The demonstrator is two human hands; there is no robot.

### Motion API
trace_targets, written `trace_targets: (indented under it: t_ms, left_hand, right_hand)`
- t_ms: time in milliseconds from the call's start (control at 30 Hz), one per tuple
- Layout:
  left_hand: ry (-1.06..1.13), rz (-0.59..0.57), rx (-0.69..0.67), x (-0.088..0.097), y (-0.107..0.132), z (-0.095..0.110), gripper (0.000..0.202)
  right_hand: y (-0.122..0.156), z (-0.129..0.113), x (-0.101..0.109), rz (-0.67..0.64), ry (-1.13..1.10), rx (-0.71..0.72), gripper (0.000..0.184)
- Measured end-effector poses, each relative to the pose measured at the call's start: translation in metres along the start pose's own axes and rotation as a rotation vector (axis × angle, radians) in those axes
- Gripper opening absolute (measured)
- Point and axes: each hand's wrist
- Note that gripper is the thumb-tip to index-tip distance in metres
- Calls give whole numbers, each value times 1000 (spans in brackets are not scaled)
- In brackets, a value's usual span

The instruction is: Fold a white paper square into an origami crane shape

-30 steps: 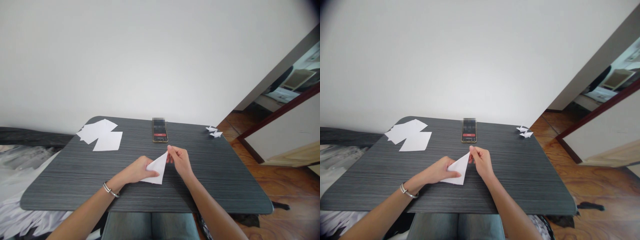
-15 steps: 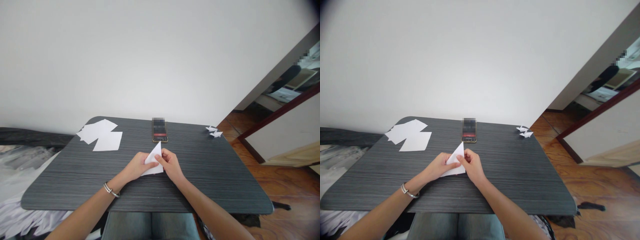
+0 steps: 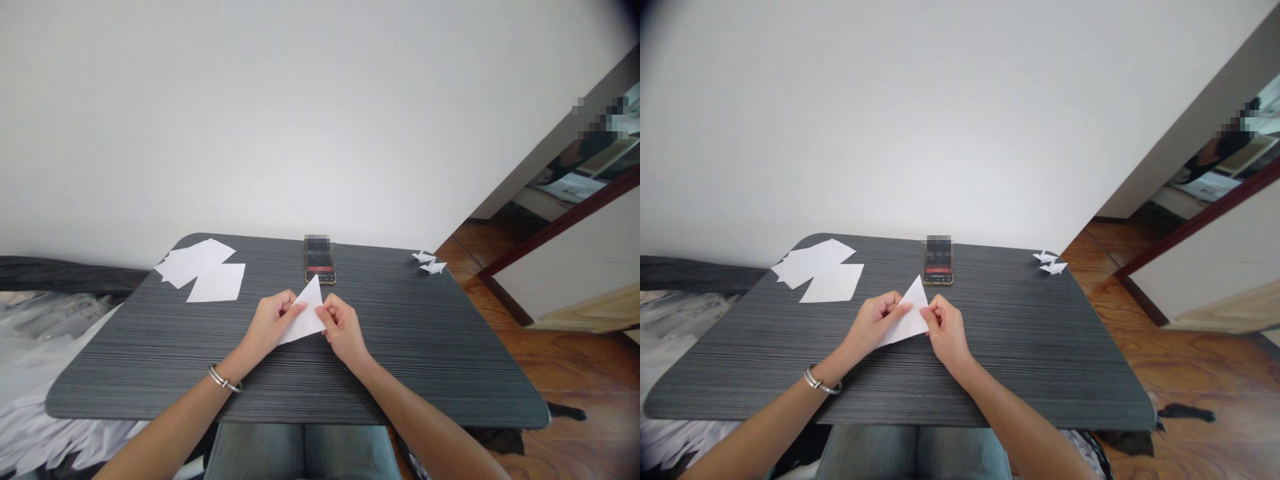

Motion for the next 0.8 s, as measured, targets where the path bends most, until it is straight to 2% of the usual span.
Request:
trace_targets:
  t_ms: [333,400,500,567,667,800]
  left_hand:
    - [-142,50,-99,1,-1,-2,37]
    - [-60,81,-94,2,-2,-3,36]
    - [193,124,-52,4,-3,-3,33]
    - [268,105,-20,5,-3,-3,30]
    - [177,55,-24,2,-2,-2,24]
    - [94,119,-84,-1,0,-1,25]
  right_hand:
    - [0,-2,2,3,4,-11,26]
    - [0,-1,3,2,-4,-16,26]
    - [0,0,4,-5,-19,-31,27]
    - [1,0,3,-31,-28,-35,27]
    - [3,0,1,-86,-27,-16,27]
    - [4,0,-1,-113,7,15,26]
Point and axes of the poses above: each hand's wrist, its own y-axis away from the middle knuckle, its own x-axis out of the back of the hand, z = x × y, and after that the axes turned 15 degrees about y, right-handed
